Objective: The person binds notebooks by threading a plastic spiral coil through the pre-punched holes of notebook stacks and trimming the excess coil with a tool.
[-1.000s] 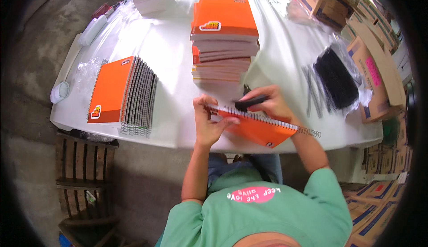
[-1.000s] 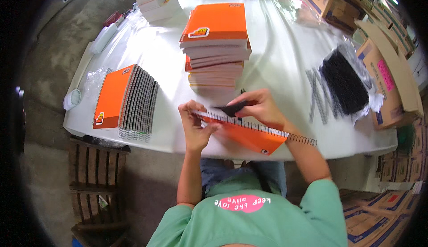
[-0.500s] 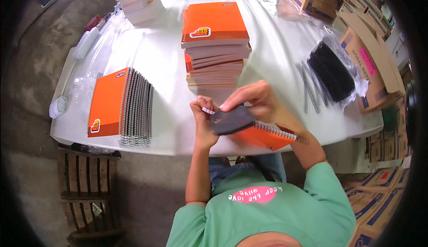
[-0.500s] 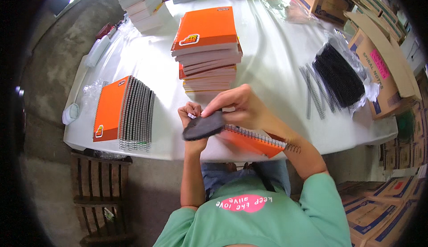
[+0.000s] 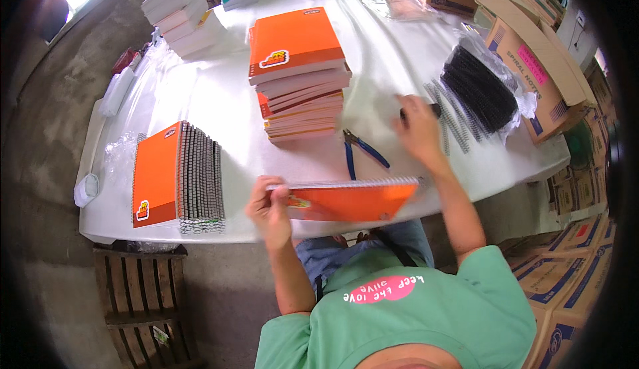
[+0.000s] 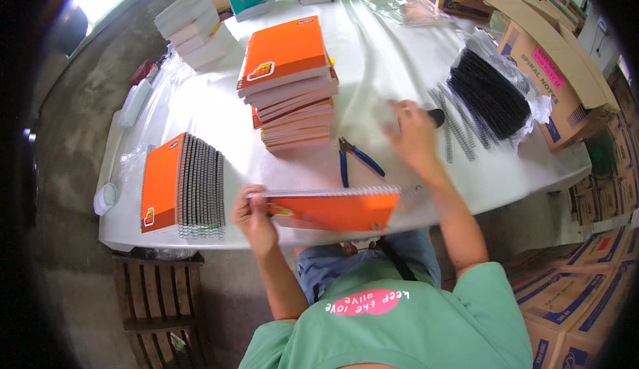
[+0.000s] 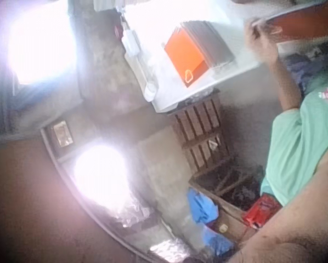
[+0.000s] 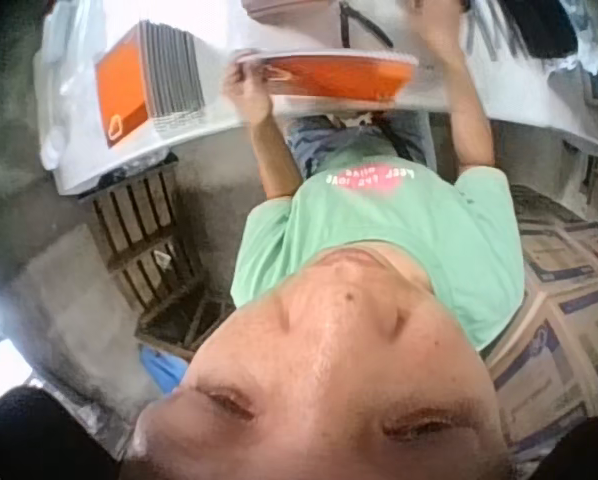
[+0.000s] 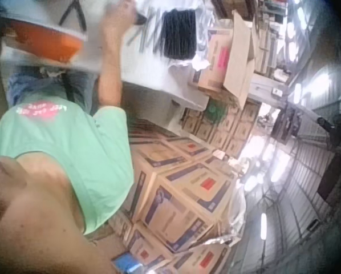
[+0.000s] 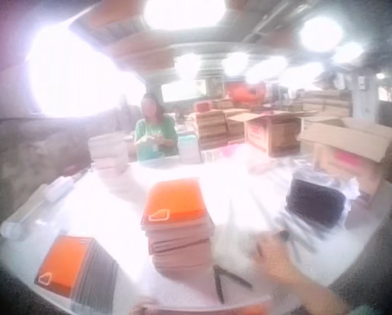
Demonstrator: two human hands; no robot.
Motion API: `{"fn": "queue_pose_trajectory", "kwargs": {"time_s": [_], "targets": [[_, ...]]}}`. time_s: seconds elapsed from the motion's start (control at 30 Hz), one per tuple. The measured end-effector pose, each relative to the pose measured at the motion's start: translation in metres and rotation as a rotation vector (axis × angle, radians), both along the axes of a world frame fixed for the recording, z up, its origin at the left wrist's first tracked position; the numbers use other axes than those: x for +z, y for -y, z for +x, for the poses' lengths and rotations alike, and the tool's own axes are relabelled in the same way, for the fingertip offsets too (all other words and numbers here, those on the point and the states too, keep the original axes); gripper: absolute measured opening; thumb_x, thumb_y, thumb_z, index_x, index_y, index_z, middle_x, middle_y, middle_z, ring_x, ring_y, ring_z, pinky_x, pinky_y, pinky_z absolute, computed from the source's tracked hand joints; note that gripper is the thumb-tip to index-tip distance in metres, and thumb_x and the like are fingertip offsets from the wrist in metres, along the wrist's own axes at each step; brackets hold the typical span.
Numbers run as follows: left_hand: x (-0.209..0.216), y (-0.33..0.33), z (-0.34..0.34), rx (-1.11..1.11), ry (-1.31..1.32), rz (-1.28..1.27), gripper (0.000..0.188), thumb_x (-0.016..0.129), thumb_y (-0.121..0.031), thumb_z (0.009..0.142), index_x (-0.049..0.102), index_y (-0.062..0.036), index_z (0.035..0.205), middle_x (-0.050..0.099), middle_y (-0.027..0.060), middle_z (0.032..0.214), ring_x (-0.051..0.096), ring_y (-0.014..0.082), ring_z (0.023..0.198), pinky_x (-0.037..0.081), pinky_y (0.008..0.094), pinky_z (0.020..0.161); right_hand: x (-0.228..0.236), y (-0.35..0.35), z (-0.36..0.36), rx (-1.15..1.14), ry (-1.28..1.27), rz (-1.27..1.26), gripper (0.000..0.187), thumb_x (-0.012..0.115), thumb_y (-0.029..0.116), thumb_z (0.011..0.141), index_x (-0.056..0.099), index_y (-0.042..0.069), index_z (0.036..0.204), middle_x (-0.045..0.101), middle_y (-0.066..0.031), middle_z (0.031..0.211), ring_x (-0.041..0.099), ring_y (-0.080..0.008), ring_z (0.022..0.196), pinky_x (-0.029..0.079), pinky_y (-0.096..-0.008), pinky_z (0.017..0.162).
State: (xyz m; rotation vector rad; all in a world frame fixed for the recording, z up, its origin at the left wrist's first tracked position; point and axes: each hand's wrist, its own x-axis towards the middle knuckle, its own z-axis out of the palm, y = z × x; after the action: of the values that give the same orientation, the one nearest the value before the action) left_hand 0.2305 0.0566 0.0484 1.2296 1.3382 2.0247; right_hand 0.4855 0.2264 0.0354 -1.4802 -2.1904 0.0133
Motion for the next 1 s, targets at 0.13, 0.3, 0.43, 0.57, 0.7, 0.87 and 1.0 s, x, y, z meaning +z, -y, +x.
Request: {"fn": "queue_pose_trajectory", "kwargs": {"time_s": [0.13, 0.3, 0.43, 0.57, 0.7, 0.87, 1.0], "targets": [[0.037, 0.036, -0.005, 0.231, -0.050, 0.121, 0.011, 0.065, -0.006, 0.082, 0.060, 0.0027, 0.085, 0.054, 0.0067, 0.086, 0.051, 0.0099, 0.072, 0.043, 0.0213, 0.057, -0.026, 0.057, -0.058, 0.048, 0.136, -0.168, 0.065, 0.058, 0.035, 0.080, 0.034, 0.026, 0.140, 0.035, -0.0121, 0.141, 0.035, -0.0366, 0.126, 0.032, -0.0608, 0.096], [0.035, 0.052, -0.005, 0.374, -0.408, 0.086, 0.014, 0.068, -0.004, 0.078, 0.063, 0.0019, 0.090, 0.055, 0.0077, 0.088, 0.055, 0.0144, 0.079, 0.047, 0.0249, 0.062, -0.035, 0.091, -0.076, -0.042, 0.194, -0.215, 0.066, 0.056, 0.032, 0.080, 0.032, 0.033, 0.141, 0.021, -0.0116, 0.149, 0.015, -0.0365, 0.138, 0.015, -0.0750, 0.096], [0.020, 0.032, 0.027, 0.372, -0.545, 0.054, 0.022, 0.070, 0.002, 0.074, 0.066, -0.0001, 0.096, 0.057, 0.0086, 0.088, 0.056, 0.0147, 0.079, 0.047, 0.0241, 0.063, -0.030, 0.090, -0.050, 0.038, 0.120, -0.343, 0.062, 0.055, 0.028, 0.082, 0.034, 0.031, 0.140, 0.023, -0.0150, 0.148, 0.017, -0.0382, 0.137, 0.015, -0.0701, 0.100], [0.011, 0.008, 0.058, 0.257, -0.456, 0.095, 0.031, 0.075, 0.003, 0.069, 0.069, -0.0050, 0.098, 0.056, 0.0050, 0.079, 0.053, 0.0135, 0.071, 0.044, 0.0247, 0.060, -0.041, 0.093, -0.041, 0.019, 0.028, -0.174, 0.062, 0.056, 0.028, 0.083, 0.032, 0.029, 0.141, 0.026, -0.0163, 0.145, 0.023, -0.0384, 0.134, 0.020, -0.0680, 0.099], [0.014, -0.002, 0.066, 0.226, -0.441, 0.137, 0.033, 0.074, 0.002, 0.071, 0.070, -0.0069, 0.102, 0.057, 0.0030, 0.080, 0.052, 0.0123, 0.069, 0.045, 0.0246, 0.061, -0.040, 0.090, -0.033, -0.096, 0.162, -0.170, 0.063, 0.057, 0.028, 0.085, 0.030, 0.028, 0.142, 0.035, -0.0153, 0.139, 0.035, -0.0375, 0.125, 0.027, -0.0671, 0.094], [0.015, -0.008, 0.068, 0.218, -0.388, 0.157, 0.047, 0.072, 0.000, 0.076, 0.057, -0.0028, 0.121, 0.061, 0.0045, 0.080, 0.057, 0.0143, 0.072, 0.049, 0.0255, 0.065, -0.010, 0.073, 0.023, -0.118, -0.541, -0.149, 0.051, 0.058, 0.024, 0.086, 0.044, 0.020, 0.135, 0.048, -0.0133, 0.123, 0.049, -0.0319, 0.106, 0.039, -0.0477, 0.092], [0.007, -0.010, 0.069, 0.260, -0.428, 0.151, 0.065, 0.069, -0.006, 0.081, 0.035, 0.0027, 0.135, 0.063, 0.0076, 0.084, 0.061, 0.0153, 0.077, 0.050, 0.0272, 0.069, 0.077, 0.133, 0.006, 0.230, -0.724, -0.177, 0.047, 0.061, 0.021, 0.085, 0.052, 0.017, 0.130, 0.052, -0.0122, 0.110, 0.051, -0.0289, 0.095, 0.040, -0.0357, 0.089]]}}
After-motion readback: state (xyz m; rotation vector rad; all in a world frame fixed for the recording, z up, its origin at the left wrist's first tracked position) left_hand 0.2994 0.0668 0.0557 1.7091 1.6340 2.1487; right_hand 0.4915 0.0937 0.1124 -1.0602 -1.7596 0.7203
